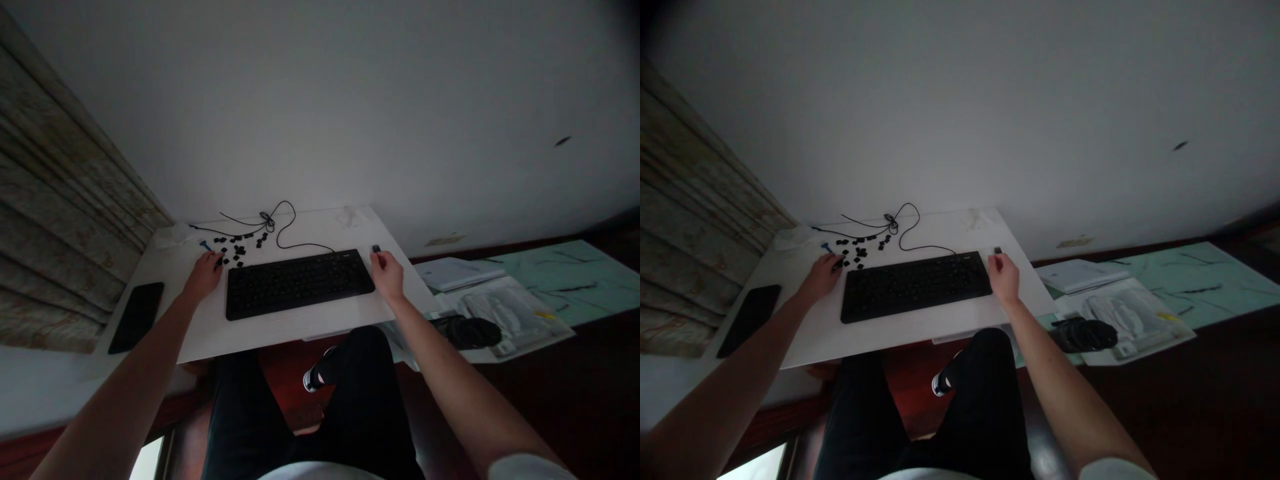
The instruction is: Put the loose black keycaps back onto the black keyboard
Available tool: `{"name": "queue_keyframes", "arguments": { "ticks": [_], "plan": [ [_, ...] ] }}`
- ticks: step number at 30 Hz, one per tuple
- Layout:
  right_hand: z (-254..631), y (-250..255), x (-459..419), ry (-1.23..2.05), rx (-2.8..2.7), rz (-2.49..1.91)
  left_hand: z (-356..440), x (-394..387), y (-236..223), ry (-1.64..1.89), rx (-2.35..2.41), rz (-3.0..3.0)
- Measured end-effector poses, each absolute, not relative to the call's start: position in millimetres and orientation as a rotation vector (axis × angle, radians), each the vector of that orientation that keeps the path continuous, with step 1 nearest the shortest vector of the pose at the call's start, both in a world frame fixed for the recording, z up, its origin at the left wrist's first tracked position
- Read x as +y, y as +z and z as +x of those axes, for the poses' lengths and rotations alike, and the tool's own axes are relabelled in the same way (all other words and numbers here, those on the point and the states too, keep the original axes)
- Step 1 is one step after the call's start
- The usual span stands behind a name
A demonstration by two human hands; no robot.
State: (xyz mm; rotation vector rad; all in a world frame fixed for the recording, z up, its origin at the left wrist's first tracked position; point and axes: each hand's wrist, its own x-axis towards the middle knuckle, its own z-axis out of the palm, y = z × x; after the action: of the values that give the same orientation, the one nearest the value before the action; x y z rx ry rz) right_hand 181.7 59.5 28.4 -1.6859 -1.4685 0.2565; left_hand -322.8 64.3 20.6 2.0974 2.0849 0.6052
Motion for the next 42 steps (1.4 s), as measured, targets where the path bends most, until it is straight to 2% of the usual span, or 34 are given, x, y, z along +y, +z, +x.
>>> {"name": "queue_keyframes", "arguments": {
  "ticks": [6,15,31,38,42],
  "plan": [
    [175.9,8.4,32.3,0.166,-1.5,-1.841,-315.1,78.5,29.1,0.292,2.115,2.164],
    [176.1,12.1,43.7,0.146,-1.621,-1.871,-293.7,102.8,35.0,0.301,2.134,2.213],
    [177.0,7.5,44.6,0.104,-1.637,-1.876,-286.1,84.0,40.0,0.343,2.178,2.162],
    [175.4,9.4,44.1,0.109,-1.624,-1.887,-292.3,79.4,36.3,0.481,2.108,2.146],
    [175.2,10.5,43.8,0.113,-1.655,-1.87,-297.2,76.0,38.4,0.803,2.061,2.023]
  ]
}}
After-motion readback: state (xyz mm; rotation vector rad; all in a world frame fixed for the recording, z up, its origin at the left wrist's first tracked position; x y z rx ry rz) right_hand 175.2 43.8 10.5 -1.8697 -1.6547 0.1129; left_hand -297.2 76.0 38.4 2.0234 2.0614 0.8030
